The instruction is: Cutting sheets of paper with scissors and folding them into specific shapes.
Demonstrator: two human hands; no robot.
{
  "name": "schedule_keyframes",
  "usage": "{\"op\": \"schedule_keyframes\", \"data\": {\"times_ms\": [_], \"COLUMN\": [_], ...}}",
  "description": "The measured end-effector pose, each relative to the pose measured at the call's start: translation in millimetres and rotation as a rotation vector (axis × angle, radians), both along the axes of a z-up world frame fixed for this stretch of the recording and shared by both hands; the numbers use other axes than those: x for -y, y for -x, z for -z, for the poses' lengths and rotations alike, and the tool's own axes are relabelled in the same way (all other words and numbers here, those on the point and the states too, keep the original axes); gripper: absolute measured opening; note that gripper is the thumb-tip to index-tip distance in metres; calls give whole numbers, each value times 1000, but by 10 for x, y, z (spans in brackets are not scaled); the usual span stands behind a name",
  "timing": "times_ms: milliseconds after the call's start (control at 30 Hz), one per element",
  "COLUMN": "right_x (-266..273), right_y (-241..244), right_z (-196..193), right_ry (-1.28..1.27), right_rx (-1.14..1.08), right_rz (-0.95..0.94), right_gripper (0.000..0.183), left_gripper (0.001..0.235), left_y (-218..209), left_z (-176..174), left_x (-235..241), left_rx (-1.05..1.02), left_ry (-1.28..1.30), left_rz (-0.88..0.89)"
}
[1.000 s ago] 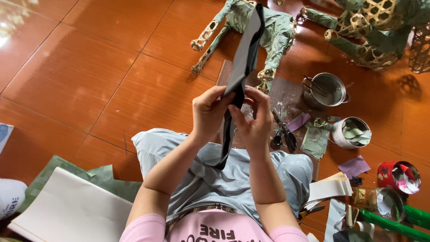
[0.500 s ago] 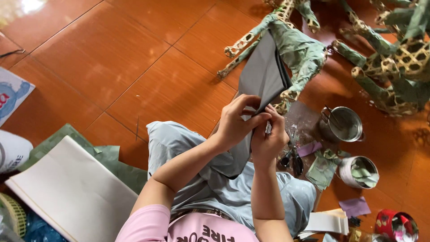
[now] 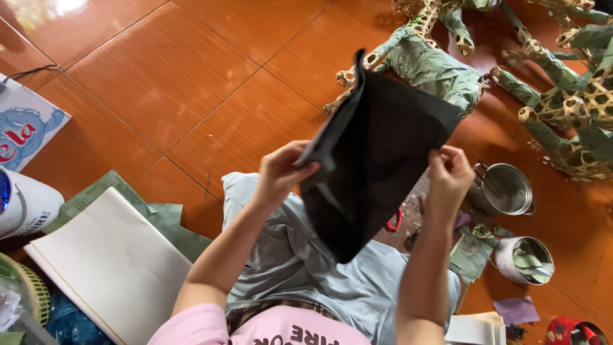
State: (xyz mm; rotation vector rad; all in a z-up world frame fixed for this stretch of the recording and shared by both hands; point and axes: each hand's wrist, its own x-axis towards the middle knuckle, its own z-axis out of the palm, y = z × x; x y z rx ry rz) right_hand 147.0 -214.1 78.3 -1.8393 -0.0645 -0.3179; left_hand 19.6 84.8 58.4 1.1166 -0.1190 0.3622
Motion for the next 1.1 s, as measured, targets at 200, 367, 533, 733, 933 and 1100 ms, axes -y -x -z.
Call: {"op": "schedule_keyframes", "data": {"times_ms": [200,367,533,733,933,1100], "right_x": [-24,-243,-881,-967,-935,-991], "right_y": [-707,-1109,-356,-243,-204,-146], "right_z": [-271,-340,-188,760,1244,1544], "right_ry": [-133,-48,32,133,-45,42], "right_rx": [-111,228,306,-10,-409,-467], "right_rz": [-3,-121,-266,-553,-825,-817], "right_gripper": [6,24,65,52,54,46], "left_gripper": [17,30,47,56,67,66], "left_y": [419,613,638,679,783,932], "left_z": [1013,1035,1073,1233,1346,1623], "left_x": [-435,-468,-405,-310,-282,-259], "left_rx": [-136,-131,-188,-221,-131,-147], "left_ry": [212,474,637,683,718,822], "left_rz": [15,116,162,278,238,240]}}
